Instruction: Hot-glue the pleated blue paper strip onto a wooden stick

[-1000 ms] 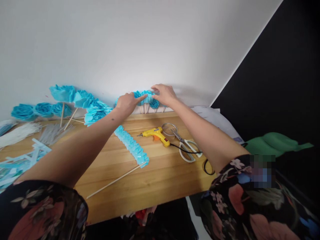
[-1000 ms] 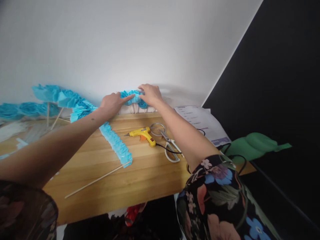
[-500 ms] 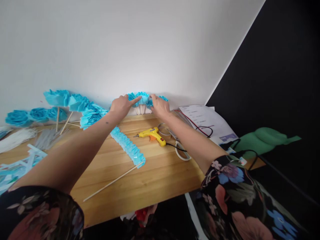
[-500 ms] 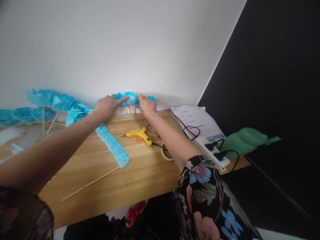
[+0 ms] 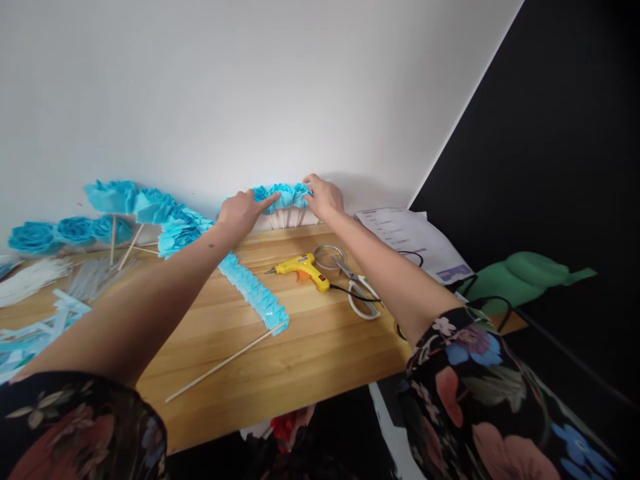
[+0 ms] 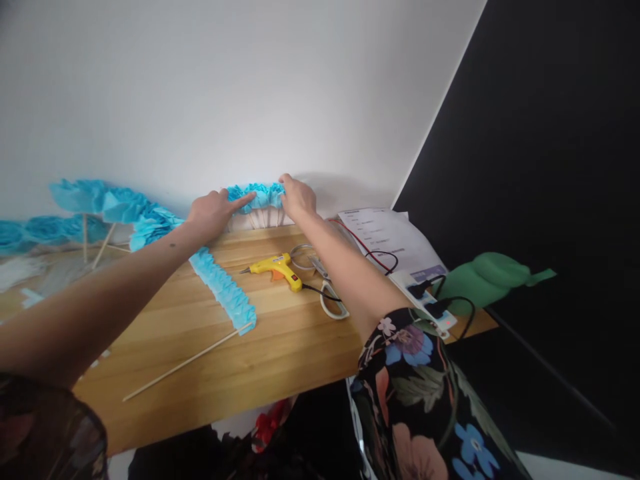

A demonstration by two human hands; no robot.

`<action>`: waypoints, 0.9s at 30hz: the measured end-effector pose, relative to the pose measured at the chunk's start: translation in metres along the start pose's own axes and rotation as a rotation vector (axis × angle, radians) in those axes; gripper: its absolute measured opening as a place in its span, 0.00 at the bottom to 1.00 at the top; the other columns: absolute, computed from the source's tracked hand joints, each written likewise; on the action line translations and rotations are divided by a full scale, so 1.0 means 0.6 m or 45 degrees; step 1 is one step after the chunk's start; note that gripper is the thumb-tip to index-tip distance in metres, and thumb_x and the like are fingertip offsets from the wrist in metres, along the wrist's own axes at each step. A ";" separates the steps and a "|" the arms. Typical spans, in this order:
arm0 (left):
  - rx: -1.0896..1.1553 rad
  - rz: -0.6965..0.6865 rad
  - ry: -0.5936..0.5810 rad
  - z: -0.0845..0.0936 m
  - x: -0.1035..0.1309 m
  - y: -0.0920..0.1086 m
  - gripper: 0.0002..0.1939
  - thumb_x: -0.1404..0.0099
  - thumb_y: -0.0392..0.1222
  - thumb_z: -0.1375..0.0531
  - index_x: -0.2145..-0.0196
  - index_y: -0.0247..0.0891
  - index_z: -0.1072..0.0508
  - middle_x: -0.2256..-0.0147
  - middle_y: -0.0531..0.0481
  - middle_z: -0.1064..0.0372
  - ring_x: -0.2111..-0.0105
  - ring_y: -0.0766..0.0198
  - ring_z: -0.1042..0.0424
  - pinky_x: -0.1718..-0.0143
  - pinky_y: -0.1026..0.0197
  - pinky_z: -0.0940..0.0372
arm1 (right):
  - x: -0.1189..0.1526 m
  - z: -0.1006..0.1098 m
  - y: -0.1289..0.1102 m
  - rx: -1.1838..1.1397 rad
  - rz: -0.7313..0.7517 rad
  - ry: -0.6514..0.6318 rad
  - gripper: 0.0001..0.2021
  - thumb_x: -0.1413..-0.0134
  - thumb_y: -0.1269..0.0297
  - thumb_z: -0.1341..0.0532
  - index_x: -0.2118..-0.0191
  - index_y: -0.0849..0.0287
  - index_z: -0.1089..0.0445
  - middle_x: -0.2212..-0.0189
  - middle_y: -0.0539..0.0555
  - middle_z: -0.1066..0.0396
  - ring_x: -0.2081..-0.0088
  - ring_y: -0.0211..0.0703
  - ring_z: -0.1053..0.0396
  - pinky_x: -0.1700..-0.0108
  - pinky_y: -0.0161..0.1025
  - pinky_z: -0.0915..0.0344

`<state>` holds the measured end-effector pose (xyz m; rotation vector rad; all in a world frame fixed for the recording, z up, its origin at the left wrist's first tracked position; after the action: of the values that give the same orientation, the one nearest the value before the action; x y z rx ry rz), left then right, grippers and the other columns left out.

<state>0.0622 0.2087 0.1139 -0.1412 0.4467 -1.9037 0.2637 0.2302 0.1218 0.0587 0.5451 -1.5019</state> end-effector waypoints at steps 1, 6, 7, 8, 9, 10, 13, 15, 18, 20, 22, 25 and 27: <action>-0.002 -0.003 -0.005 -0.001 0.000 0.000 0.37 0.20 0.33 0.59 0.22 0.66 0.56 0.44 0.35 0.32 0.51 0.47 0.24 0.56 0.55 0.30 | 0.000 0.000 -0.005 0.007 0.014 0.007 0.22 0.32 0.69 0.39 0.35 0.54 0.31 0.43 0.58 0.20 0.43 0.55 0.23 0.44 0.47 0.30; -0.037 -0.067 0.006 -0.003 -0.001 0.008 0.37 0.19 0.33 0.59 0.22 0.67 0.60 0.45 0.35 0.32 0.51 0.46 0.24 0.57 0.55 0.30 | 0.007 -0.002 -0.011 0.011 0.038 -0.010 0.23 0.32 0.70 0.38 0.34 0.55 0.32 0.41 0.58 0.21 0.43 0.56 0.23 0.43 0.48 0.29; -0.047 -0.090 0.011 -0.003 -0.001 0.011 0.37 0.19 0.33 0.59 0.22 0.68 0.60 0.45 0.35 0.32 0.51 0.46 0.24 0.56 0.55 0.30 | 0.008 -0.001 -0.012 0.014 0.039 -0.013 0.23 0.32 0.70 0.38 0.33 0.55 0.32 0.41 0.58 0.21 0.42 0.56 0.23 0.43 0.48 0.29; -0.056 -0.117 0.018 -0.003 -0.002 0.014 0.38 0.19 0.33 0.58 0.22 0.69 0.59 0.45 0.35 0.33 0.51 0.46 0.24 0.56 0.54 0.30 | 0.010 -0.001 -0.013 0.019 0.041 -0.014 0.23 0.32 0.70 0.38 0.33 0.55 0.33 0.41 0.59 0.21 0.42 0.56 0.23 0.43 0.48 0.29; -0.064 -0.145 0.020 -0.004 -0.003 0.017 0.38 0.19 0.34 0.57 0.22 0.69 0.58 0.44 0.35 0.33 0.51 0.46 0.24 0.55 0.54 0.29 | 0.010 0.000 -0.015 0.024 0.045 -0.013 0.24 0.31 0.71 0.39 0.33 0.56 0.33 0.41 0.59 0.22 0.42 0.56 0.24 0.42 0.48 0.30; -0.073 -0.173 0.017 -0.004 -0.005 0.020 0.37 0.19 0.34 0.56 0.22 0.70 0.57 0.43 0.35 0.34 0.51 0.46 0.23 0.55 0.53 0.29 | 0.011 0.000 -0.018 0.030 0.050 -0.011 0.24 0.31 0.71 0.39 0.33 0.56 0.33 0.40 0.60 0.22 0.41 0.56 0.24 0.42 0.48 0.30; -0.106 -0.235 -0.020 -0.003 -0.012 0.031 0.37 0.20 0.34 0.54 0.22 0.68 0.54 0.42 0.33 0.35 0.52 0.46 0.22 0.54 0.53 0.29 | 0.011 -0.001 -0.024 0.046 0.058 -0.011 0.24 0.31 0.72 0.40 0.32 0.57 0.33 0.39 0.61 0.24 0.41 0.56 0.24 0.42 0.48 0.30; -0.114 -0.242 -0.047 0.003 -0.016 0.037 0.37 0.20 0.33 0.53 0.22 0.66 0.52 0.42 0.33 0.34 0.51 0.46 0.22 0.54 0.53 0.29 | 0.010 -0.003 -0.026 0.055 0.056 -0.015 0.24 0.32 0.72 0.40 0.33 0.56 0.33 0.39 0.61 0.23 0.42 0.57 0.24 0.42 0.48 0.29; -0.104 -0.203 -0.071 0.015 -0.020 0.047 0.36 0.20 0.34 0.52 0.22 0.62 0.52 0.42 0.33 0.32 0.49 0.45 0.22 0.54 0.54 0.28 | 0.010 -0.002 -0.027 0.054 0.079 -0.024 0.24 0.33 0.72 0.40 0.34 0.55 0.31 0.41 0.60 0.22 0.43 0.56 0.24 0.43 0.48 0.29; -0.087 -0.167 -0.071 0.023 -0.022 0.051 0.36 0.20 0.33 0.53 0.21 0.59 0.53 0.42 0.32 0.31 0.50 0.44 0.22 0.56 0.54 0.29 | 0.010 0.002 -0.022 0.013 0.110 -0.044 0.24 0.34 0.71 0.38 0.35 0.54 0.29 0.41 0.60 0.22 0.43 0.56 0.24 0.42 0.48 0.29; -0.055 -0.145 -0.055 0.028 -0.023 0.053 0.38 0.21 0.31 0.54 0.21 0.58 0.53 0.42 0.32 0.30 0.51 0.43 0.21 0.57 0.54 0.29 | 0.008 0.012 -0.006 -0.072 0.116 -0.048 0.24 0.35 0.70 0.37 0.35 0.54 0.30 0.43 0.58 0.21 0.44 0.54 0.23 0.42 0.47 0.28; 0.021 -0.126 -0.044 0.026 -0.027 0.051 0.37 0.22 0.31 0.54 0.21 0.57 0.50 0.42 0.31 0.30 0.53 0.42 0.21 0.59 0.53 0.30 | 0.007 0.041 0.044 -0.213 0.031 0.066 0.25 0.35 0.71 0.40 0.34 0.54 0.30 0.47 0.55 0.19 0.50 0.49 0.21 0.45 0.45 0.27; 0.060 -0.121 -0.038 0.023 -0.029 0.049 0.36 0.22 0.32 0.54 0.22 0.57 0.47 0.42 0.30 0.30 0.54 0.42 0.21 0.59 0.52 0.30 | 0.010 0.055 0.087 -0.219 -0.078 0.155 0.23 0.34 0.73 0.44 0.37 0.55 0.28 0.50 0.56 0.18 0.50 0.49 0.21 0.46 0.44 0.27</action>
<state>0.0986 0.2125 0.1177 -0.1619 0.3802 -2.0014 0.3234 0.2175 0.1331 -0.0006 0.7786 -1.5121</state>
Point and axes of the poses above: each hand's wrist, its own x-axis away from the middle knuckle, its own z-axis out of the back of the hand, y = z × x, the point moved 7 cm from there along -x, towards the middle knuckle
